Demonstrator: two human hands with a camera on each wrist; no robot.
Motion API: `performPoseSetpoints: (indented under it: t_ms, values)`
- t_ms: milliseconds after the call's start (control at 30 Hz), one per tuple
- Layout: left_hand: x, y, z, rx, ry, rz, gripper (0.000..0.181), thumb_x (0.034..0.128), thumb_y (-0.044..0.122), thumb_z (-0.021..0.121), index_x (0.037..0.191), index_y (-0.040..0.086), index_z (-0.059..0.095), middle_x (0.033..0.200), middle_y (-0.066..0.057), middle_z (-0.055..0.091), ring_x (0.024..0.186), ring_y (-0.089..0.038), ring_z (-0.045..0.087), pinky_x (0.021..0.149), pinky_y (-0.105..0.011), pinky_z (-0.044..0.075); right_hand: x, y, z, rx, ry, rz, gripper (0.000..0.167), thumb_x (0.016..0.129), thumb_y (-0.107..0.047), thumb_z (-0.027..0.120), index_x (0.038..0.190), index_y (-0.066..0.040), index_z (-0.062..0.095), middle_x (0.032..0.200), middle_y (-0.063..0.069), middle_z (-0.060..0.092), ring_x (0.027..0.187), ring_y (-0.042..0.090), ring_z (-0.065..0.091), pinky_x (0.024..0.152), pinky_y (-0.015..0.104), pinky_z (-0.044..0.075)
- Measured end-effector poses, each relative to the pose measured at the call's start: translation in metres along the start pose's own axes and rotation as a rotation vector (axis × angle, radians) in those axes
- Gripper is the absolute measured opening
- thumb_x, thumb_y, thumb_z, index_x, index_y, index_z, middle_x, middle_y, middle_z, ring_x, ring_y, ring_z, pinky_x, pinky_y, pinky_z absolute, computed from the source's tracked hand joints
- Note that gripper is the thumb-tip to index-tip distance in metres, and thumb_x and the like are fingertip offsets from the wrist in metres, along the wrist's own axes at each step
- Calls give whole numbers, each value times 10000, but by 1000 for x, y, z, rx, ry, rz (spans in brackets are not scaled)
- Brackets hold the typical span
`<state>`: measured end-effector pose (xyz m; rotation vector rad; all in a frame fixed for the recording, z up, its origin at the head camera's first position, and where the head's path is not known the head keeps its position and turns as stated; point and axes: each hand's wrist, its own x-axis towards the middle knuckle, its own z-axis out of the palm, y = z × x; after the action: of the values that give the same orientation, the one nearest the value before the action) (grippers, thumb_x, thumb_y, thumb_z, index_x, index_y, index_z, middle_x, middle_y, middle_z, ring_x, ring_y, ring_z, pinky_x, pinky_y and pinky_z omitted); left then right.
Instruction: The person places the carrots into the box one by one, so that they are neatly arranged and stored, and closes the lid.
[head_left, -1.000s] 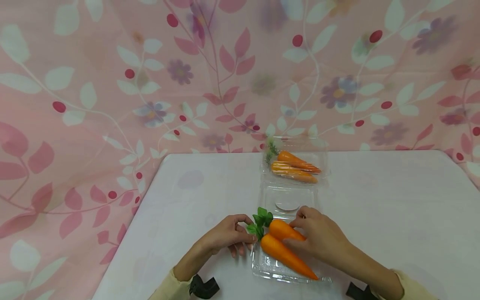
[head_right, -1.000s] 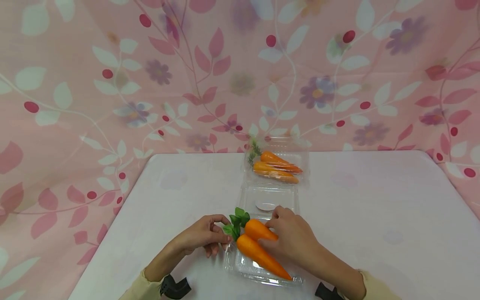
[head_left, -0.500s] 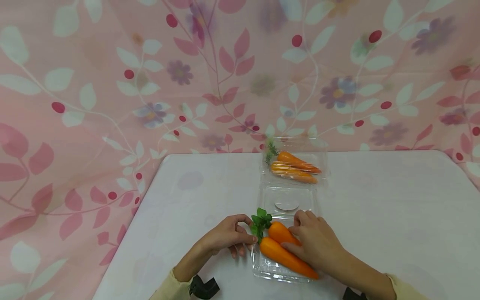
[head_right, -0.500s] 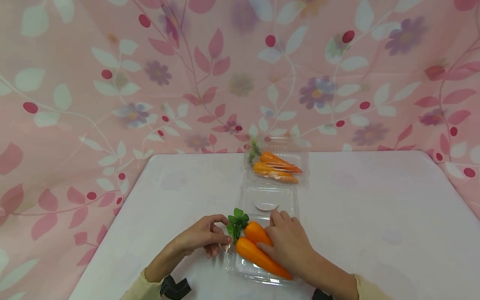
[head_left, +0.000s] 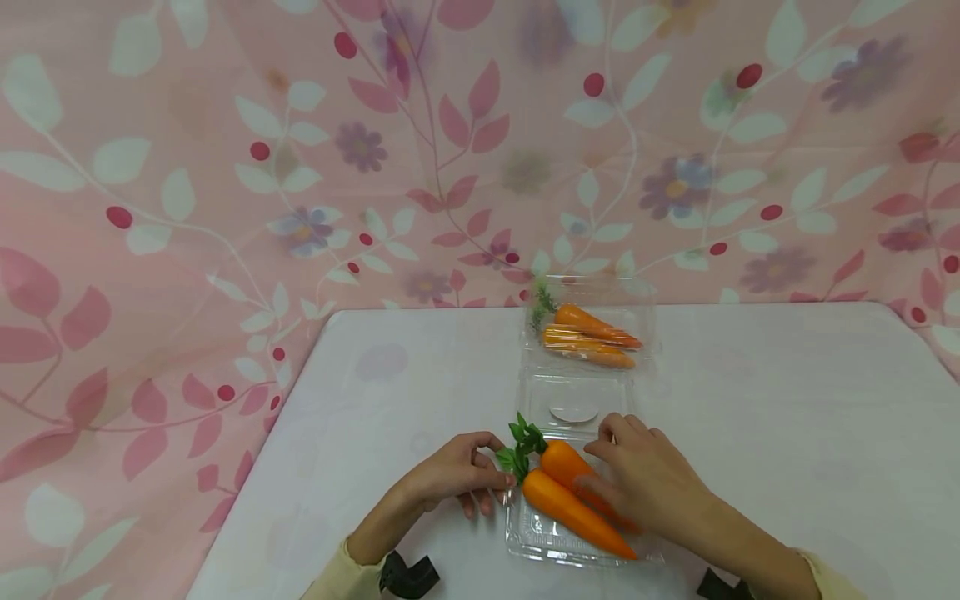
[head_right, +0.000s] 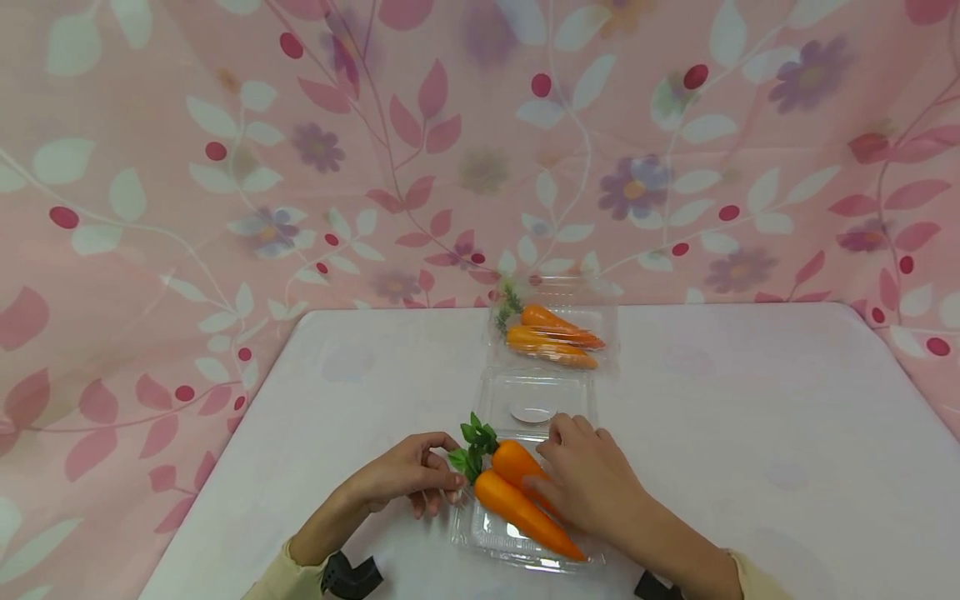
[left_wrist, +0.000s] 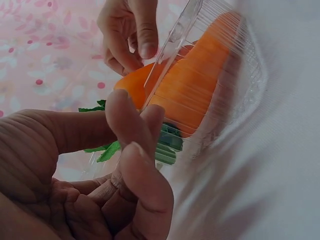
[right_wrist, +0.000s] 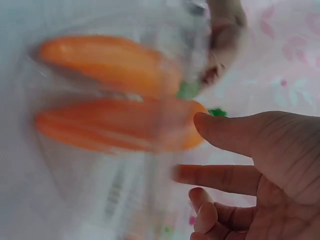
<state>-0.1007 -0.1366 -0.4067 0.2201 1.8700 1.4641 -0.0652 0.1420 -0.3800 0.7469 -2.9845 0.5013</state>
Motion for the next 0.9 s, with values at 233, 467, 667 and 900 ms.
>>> performPoseSetpoints:
  t_ms: [233,467,667,900]
  values:
    - [-1,1,-2,-8,-33,9,347,899,128,713,1169,14,527,798,-204,696,514,-135,618,423,-219,491,0,15,-21,92,37,56,286,798,-367,823,996,-166,775,946,-36,569,757,101,497,608,226,471]
    - [-1,4,-12,26,-48,29,325,934,185,681,1182,13,562,834,-204,707,547,-147,633,446,-224,502,1,38,-27,150,99,135,245,833,-324,802,1001,-150,769,988,18,619,804,180,573,592,267,500]
    - [4,7,-22,50,17,41,322,972,233,637,1183,-8,607,846,-234,699,551,-160,632,459,-238,516,3,59,-25,179,125,173,201,849,-276,791,992,-136,772,985,39,640,816,199,584,595,289,498]
    - [20,11,-29,61,129,27,404,990,277,610,1260,-24,600,802,-151,698,524,-155,614,453,-266,518,5,80,-20,207,77,273,249,866,-324,766,1001,-115,772,981,72,643,797,210,562,570,297,478]
